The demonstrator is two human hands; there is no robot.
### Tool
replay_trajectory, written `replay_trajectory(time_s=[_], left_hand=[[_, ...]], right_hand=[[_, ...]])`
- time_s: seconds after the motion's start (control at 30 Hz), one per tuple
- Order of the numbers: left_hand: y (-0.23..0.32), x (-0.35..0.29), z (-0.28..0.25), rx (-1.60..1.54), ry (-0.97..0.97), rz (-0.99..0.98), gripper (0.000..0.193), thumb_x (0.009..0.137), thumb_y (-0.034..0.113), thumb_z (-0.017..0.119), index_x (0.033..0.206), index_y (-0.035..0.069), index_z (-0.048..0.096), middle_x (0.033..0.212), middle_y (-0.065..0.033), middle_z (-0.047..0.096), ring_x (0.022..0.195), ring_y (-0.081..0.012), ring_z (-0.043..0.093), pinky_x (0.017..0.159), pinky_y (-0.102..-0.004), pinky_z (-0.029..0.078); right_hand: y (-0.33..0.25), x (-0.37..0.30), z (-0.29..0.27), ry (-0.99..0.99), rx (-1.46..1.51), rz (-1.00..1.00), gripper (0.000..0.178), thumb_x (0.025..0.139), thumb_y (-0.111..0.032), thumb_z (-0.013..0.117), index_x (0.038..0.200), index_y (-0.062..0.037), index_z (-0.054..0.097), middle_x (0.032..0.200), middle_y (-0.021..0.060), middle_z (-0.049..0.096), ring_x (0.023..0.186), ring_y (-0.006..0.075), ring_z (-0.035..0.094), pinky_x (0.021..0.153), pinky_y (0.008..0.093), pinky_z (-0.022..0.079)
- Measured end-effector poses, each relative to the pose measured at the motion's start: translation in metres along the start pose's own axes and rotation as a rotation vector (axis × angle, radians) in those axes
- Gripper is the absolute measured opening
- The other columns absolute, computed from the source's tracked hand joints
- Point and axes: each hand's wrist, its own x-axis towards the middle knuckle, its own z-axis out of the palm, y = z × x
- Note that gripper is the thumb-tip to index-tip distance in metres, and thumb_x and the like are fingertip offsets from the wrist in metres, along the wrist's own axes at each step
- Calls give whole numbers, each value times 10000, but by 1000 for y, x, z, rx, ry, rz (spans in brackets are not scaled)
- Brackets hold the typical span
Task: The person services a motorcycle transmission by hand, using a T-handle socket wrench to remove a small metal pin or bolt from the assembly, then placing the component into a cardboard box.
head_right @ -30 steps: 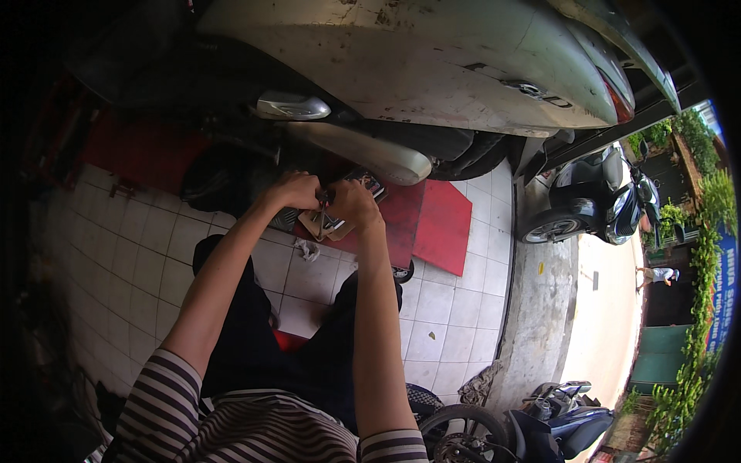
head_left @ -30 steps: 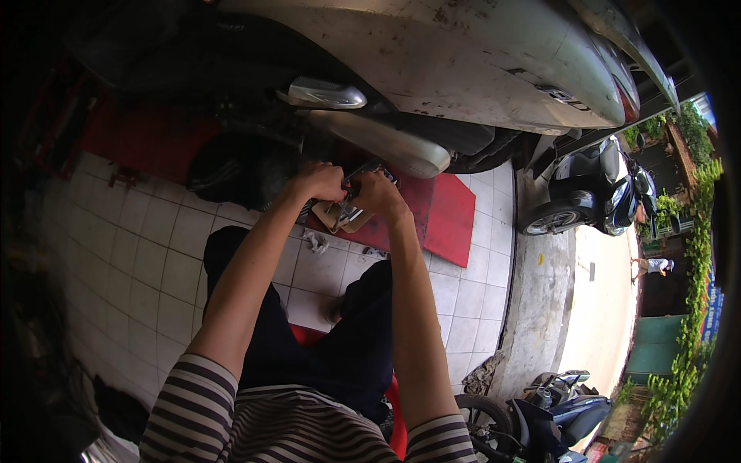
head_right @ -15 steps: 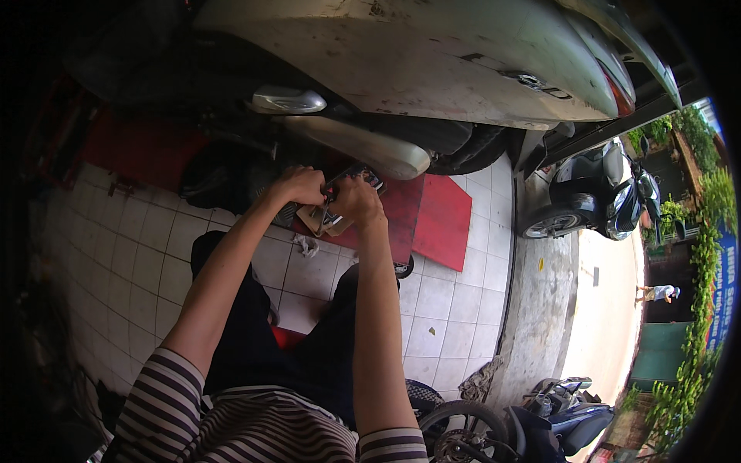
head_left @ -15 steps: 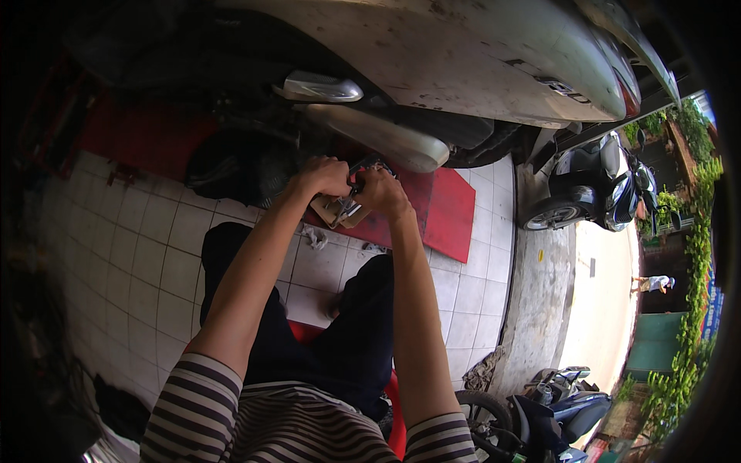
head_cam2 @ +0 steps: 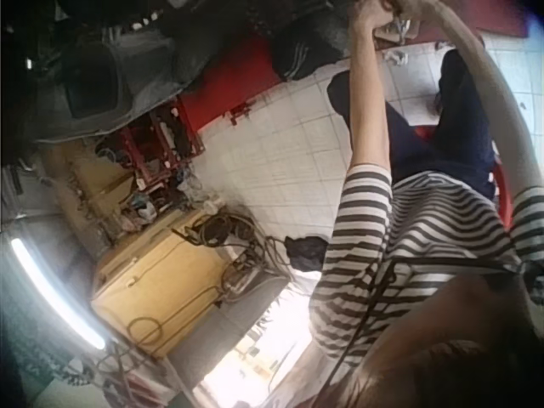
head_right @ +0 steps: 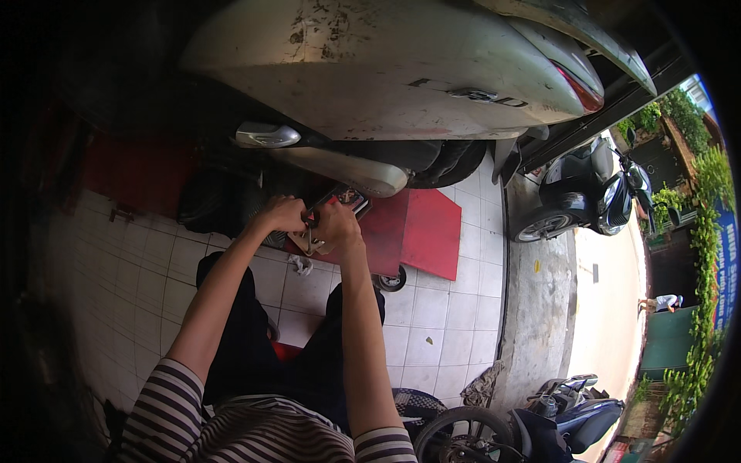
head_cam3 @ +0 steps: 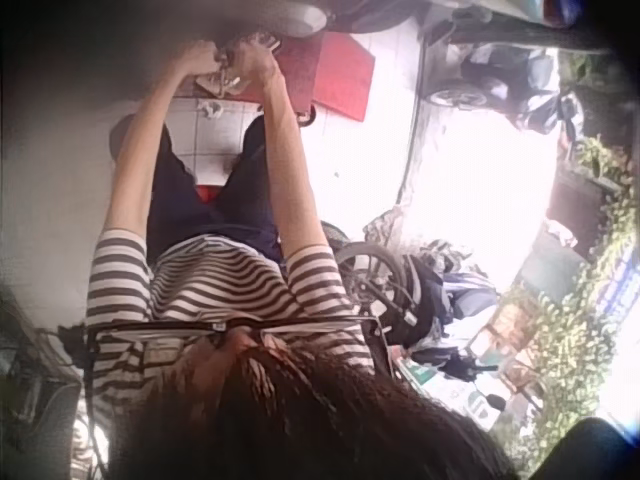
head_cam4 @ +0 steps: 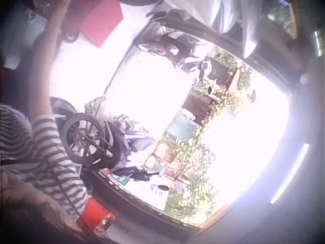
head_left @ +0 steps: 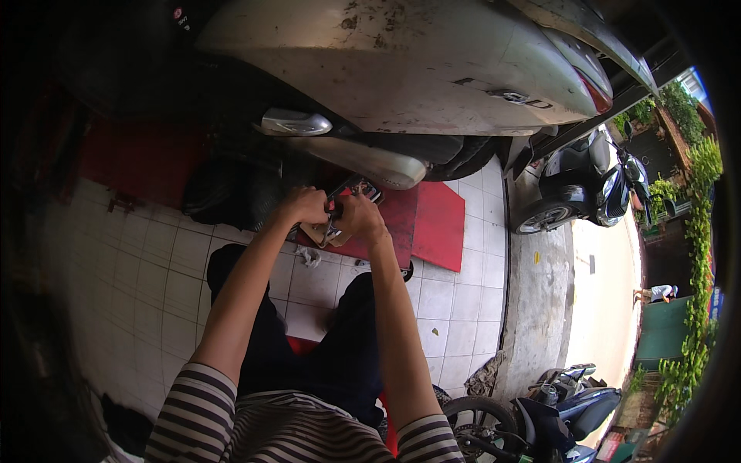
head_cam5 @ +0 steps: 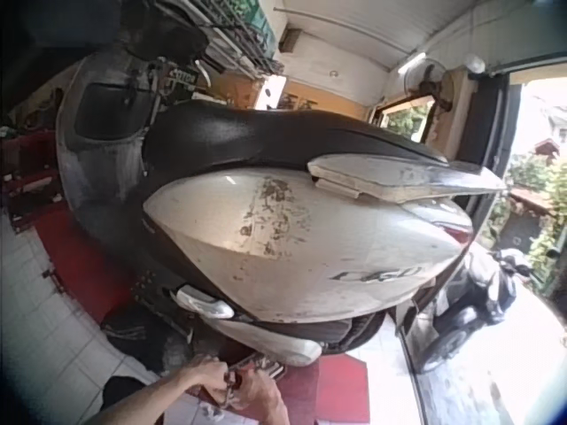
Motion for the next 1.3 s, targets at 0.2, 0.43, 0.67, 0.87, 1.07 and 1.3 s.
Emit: replay_trajectory(time_s=[0.2,0.43,0.67,0.87,1.07,1.3], left_hand=[[-23,-10,6,12,-1,66,405,616,271,719,1003,167,774,995,-177,730,998,-341,690,929,-421,525],[-42,-40,28,-112,84,-63,382,674,377,718,954,123,773,1020,-204,720,1024,-373,674,955,-455,507],[-43,-66,27,-125,133,-157,367,756,405,654,890,83,766,997,-194,724,1017,-351,682,951,-458,500],[-25,-50,33,-107,223,-88,329,712,309,690,929,70,751,1018,-214,712,1020,-370,674,927,-453,512],[16,-42,20,-49,287,4,302,669,205,695,907,20,719,947,-211,706,963,-376,677,884,-460,513],[27,-17,31,-58,380,-40,266,645,186,709,891,84,721,933,-179,702,942,-367,667,873,-458,494]], right_hand=[[-26,-17,18,172,-28,-94,391,711,-387,766,913,-57,705,823,237,692,818,392,696,724,467,571],[-68,-15,10,149,-127,-64,212,670,-158,672,855,-56,693,734,218,669,725,407,686,652,483,564],[-91,-11,24,88,-151,-84,232,678,-143,669,897,-71,701,763,211,679,735,400,688,661,479,557],[-72,-25,14,219,-118,-19,232,720,-251,712,858,-68,675,747,222,666,720,426,668,653,507,548],[-31,-35,4,175,-126,58,273,679,-245,746,871,-71,660,764,203,672,737,426,665,657,513,549],[-6,-27,-11,271,-73,-102,190,702,-182,679,833,-48,646,798,190,678,719,402,666,636,475,550]])
